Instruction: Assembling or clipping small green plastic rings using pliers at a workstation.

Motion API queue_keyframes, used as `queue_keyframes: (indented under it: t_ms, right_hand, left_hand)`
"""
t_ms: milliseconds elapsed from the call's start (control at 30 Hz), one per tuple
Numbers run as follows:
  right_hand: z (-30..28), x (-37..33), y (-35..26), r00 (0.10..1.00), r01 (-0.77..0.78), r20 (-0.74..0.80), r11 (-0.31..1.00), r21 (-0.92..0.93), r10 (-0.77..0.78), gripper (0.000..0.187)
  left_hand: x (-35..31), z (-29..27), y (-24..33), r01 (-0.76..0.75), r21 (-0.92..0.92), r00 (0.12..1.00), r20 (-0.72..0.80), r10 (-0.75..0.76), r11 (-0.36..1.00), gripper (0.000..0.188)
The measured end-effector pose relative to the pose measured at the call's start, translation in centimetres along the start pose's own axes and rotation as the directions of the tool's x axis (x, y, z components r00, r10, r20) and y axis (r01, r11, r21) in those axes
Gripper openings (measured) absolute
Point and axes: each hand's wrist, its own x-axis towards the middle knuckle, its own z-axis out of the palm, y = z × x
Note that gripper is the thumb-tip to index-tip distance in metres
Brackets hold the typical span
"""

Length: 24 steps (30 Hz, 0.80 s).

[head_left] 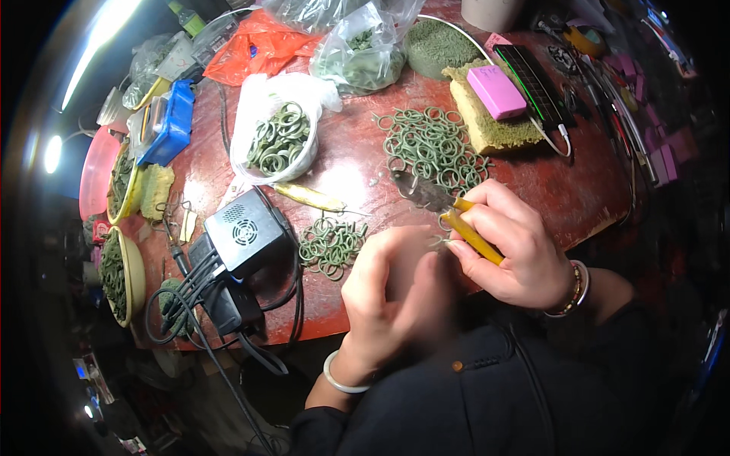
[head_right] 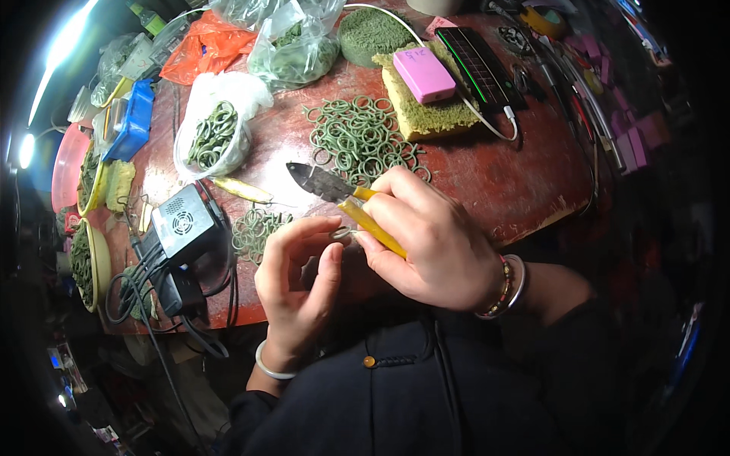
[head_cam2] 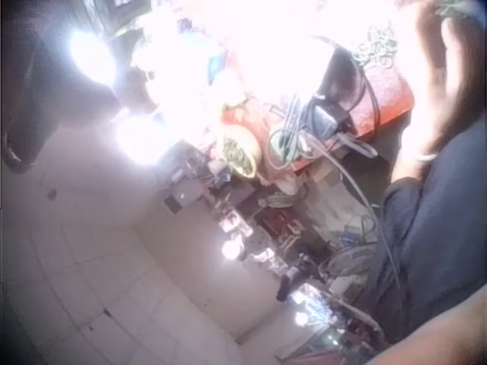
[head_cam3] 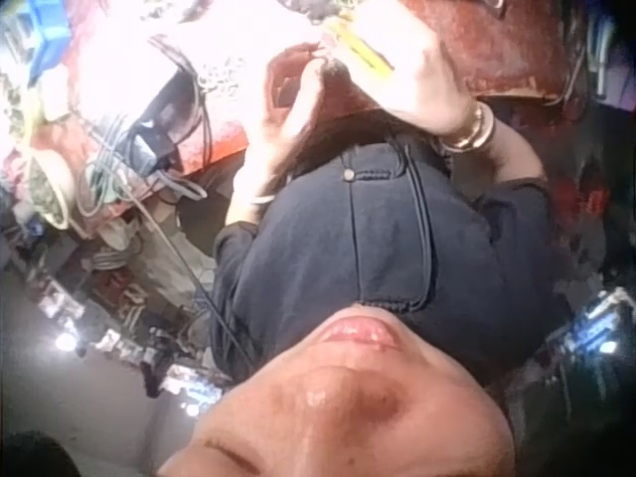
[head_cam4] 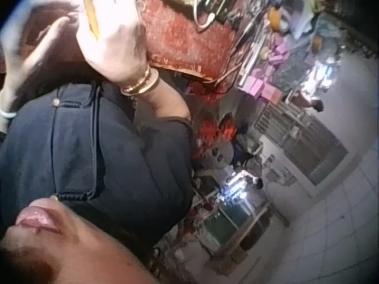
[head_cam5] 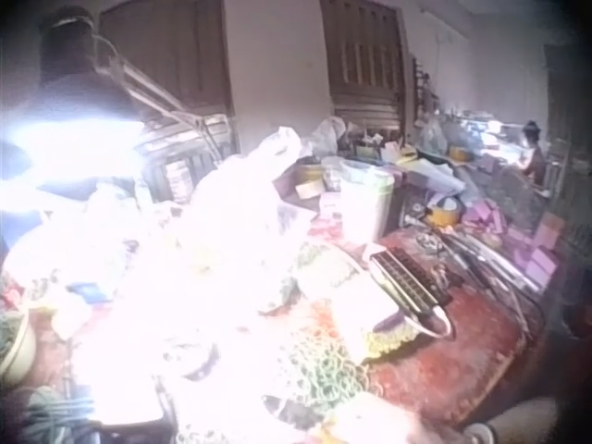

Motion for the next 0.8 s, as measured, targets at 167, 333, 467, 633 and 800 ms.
queue_keyframes:
  t_ms: [167,333,467,633,800]
  right_hand:
    - [0.2,0.2,-0.2,0.996,0.087,-0.002,0.996,-0.037,-0.087,0.02]
    - [-0.9,-0.4,1.0,0.994,-0.009,0.113,0.993,0.121,-0.005,0.017]
    - [-2.4,-2.0,1.4,0.947,-0.129,0.319,0.952,0.279,0.035,0.026]
    - [-2.4,-2.6,1.3,0.913,-0.166,0.407,0.942,0.293,0.034,0.031]
    - [-2.3,-2.6,1.6,0.913,-0.15,0.408,0.944,0.295,0.018,0.03]
  left_hand:
    - [0.5,-1.3,-0.5,-0.04,0.015,0.987,0.158,0.037,0.999,0.017]
    - [-0.4,-1.7,-1.6,0.224,-0.255,0.974,0.102,-0.204,0.941,0.011]
    - [-0.6,-1.5,-1.7,0.244,-0.482,0.966,0.045,-0.254,0.842,0.017]
    - [-0.7,-1.3,-1.5,0.199,-0.444,0.977,0.017,-0.213,0.874,0.012]
    - [-0.7,-1.4,-1.5,0.182,-0.352,0.982,0.026,-0.185,0.918,0.009]
